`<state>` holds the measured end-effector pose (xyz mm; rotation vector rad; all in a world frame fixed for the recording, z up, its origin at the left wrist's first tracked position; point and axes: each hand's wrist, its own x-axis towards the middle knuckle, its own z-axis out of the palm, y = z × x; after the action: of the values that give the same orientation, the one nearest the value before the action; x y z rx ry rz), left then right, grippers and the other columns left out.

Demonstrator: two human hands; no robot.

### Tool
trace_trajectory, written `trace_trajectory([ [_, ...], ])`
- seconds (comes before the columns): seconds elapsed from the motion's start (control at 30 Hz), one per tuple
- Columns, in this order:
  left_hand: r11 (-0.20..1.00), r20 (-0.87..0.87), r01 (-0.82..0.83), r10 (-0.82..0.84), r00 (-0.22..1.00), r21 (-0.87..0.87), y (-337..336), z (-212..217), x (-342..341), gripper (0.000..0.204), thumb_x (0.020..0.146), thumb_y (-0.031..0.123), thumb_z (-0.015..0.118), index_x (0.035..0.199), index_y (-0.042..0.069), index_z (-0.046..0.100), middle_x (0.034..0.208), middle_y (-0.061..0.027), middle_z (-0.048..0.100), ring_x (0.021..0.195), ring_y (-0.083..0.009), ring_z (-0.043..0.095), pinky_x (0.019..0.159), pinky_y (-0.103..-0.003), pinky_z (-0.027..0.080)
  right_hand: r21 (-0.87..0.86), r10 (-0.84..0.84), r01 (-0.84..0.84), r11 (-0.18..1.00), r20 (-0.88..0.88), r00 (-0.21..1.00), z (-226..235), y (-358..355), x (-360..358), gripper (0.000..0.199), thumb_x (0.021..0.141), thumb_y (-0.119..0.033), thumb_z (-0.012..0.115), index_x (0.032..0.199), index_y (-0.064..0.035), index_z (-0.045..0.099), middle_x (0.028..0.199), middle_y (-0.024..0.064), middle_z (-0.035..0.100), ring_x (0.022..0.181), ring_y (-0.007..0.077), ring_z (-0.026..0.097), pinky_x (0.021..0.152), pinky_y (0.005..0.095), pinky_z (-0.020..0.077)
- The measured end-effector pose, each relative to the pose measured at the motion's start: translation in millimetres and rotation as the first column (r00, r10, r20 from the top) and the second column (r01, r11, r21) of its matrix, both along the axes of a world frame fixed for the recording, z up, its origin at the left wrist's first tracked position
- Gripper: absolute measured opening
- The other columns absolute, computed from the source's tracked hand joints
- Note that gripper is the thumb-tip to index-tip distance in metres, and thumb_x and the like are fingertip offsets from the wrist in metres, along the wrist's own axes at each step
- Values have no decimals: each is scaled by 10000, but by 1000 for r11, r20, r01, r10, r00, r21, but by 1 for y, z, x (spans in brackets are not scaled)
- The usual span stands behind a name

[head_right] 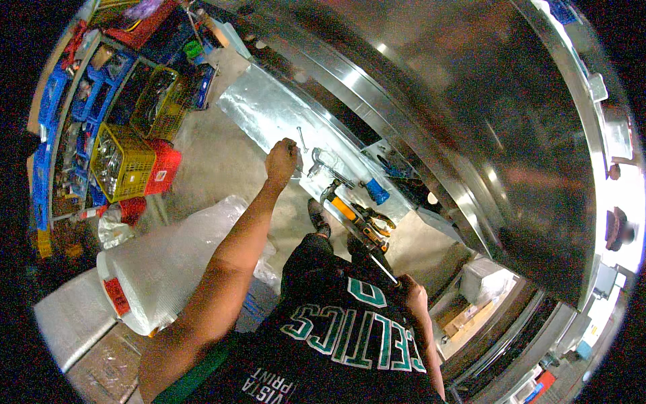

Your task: The person uses a screwdriver to tighten screws on the side of a stainless steel kitchen unit with two circular cutouts. After securing the side panel, the person picks up a metal faucet and positions it over one of the cutouts, aligning it for installation.

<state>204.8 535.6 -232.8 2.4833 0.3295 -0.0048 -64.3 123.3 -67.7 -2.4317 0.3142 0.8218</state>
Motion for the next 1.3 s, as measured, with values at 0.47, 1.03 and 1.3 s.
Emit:
trace_trajectory([
  [0.47, 867, -128, 458, -440, 889, 199, -14, -6, 26, 143, 920, 200, 587, 997, 104, 660, 933, -174, 694, 807, -359, 714, 701, -476, 580, 2, -70, 70, 998, 100, 992, 8, 38, 43, 282, 846, -284, 763, 973, -43, 693, 844, 211, 709, 772, 378, 700, 696, 428, 535],
  [1.03, 191, -299, -318, 121, 947, -929, 60, 23, 22, 176, 949, 109, 621, 1063, -10, 681, 799, -27, 631, 685, -109, 585, 595, -243, 494, 95, 73, -83, 992, 108, 991, -11, 68, 108, 308, 905, -324, 728, 993, -34, 669, 826, 217, 683, 727, 361, 667, 676, 420, 513],
  [1.3, -198, -494, -553, -280, 823, -809, 193, 79, -27, 210, 1025, 345, 614, 966, 144, 607, 854, 31, 626, 759, -102, 584, 665, -254, 497, 378, 75, -218, 900, 359, 930, -8, 254, 216, 212, 919, -207, 733, 943, -11, 655, 800, 171, 679, 694, 255, 638, 661, 370, 501],
])
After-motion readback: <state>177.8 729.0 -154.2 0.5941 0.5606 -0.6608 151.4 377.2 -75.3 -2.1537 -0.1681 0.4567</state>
